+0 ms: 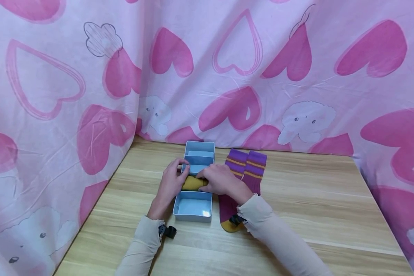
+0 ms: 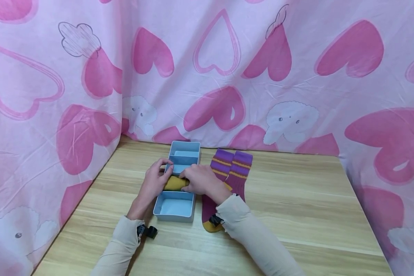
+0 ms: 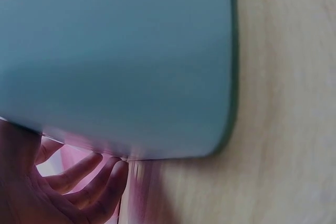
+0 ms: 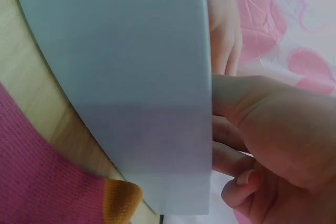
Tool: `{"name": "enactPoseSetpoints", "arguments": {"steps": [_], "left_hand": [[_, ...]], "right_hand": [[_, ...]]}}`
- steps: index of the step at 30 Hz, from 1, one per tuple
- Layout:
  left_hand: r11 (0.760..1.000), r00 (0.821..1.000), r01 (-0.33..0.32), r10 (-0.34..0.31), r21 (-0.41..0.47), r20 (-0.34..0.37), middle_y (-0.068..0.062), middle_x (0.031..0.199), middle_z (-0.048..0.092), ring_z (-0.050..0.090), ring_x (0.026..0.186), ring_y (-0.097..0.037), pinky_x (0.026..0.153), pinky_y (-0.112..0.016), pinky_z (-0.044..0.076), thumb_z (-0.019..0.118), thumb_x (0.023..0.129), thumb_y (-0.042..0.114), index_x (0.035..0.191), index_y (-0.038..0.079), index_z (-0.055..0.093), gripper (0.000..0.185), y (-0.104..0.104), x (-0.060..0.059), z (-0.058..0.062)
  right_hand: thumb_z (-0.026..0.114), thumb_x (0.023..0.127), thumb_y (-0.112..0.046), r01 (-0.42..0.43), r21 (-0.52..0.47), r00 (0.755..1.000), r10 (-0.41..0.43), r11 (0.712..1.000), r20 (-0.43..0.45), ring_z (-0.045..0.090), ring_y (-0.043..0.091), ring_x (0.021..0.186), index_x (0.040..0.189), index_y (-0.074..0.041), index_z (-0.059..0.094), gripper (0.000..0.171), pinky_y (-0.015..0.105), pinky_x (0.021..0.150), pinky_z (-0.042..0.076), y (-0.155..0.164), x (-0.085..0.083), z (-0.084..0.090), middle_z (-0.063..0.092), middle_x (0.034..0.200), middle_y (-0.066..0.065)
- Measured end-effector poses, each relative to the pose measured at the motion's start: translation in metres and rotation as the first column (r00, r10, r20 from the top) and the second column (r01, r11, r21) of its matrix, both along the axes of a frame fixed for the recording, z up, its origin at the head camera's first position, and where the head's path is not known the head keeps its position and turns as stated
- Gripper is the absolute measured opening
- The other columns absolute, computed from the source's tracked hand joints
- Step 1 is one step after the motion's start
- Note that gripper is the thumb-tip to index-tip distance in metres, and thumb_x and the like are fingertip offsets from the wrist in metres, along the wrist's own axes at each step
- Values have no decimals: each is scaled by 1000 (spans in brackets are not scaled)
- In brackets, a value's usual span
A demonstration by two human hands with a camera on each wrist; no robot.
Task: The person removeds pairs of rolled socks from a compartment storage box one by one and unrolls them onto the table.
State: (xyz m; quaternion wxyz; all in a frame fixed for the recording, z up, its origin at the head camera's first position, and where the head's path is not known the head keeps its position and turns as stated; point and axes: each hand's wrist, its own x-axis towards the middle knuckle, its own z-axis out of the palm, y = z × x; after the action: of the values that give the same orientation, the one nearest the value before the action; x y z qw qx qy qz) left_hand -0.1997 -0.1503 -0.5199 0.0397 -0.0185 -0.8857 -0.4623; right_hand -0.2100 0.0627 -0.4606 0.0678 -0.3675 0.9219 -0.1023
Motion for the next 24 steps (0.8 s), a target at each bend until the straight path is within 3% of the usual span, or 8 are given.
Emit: {"name": "enactPoseSetpoints", "arguments": {"steps": [6, 14, 24], "left_hand": [[1000, 1000, 0, 0, 17, -13, -7, 134, 67, 73, 116, -35, 103, -51, 63, 65, 109, 36, 122, 23, 67, 18, -1, -2, -3], [997, 999, 14, -12, 72, -35, -7, 134, 68, 73, 120, -37, 105, -52, 62, 67, 109, 32, 122, 19, 69, 19, -1, -2, -3], [995, 1000, -5, 7, 98, -20, -5, 136, 69, 74, 123, -37, 106, -54, 61, 69, 108, 29, 126, 17, 70, 22, 1, -2, -3]], "right_hand": [[85, 93, -45, 10, -39, 1000, -8, 999, 30, 58, 10, 73, 122, -30, 83, 33, 28, 61, 46, 6, 0, 3, 75, 94, -14], [84, 94, -43, 44, -93, 996, -35, 995, 86, 55, 11, 69, 125, -27, 82, 36, 27, 57, 40, 12, 3, 6, 70, 89, -12], [81, 92, -41, 58, -184, 994, -39, 981, 106, 58, 11, 85, 130, -22, 79, 42, 27, 63, 47, 20, 7, 3, 76, 116, -8]]}}
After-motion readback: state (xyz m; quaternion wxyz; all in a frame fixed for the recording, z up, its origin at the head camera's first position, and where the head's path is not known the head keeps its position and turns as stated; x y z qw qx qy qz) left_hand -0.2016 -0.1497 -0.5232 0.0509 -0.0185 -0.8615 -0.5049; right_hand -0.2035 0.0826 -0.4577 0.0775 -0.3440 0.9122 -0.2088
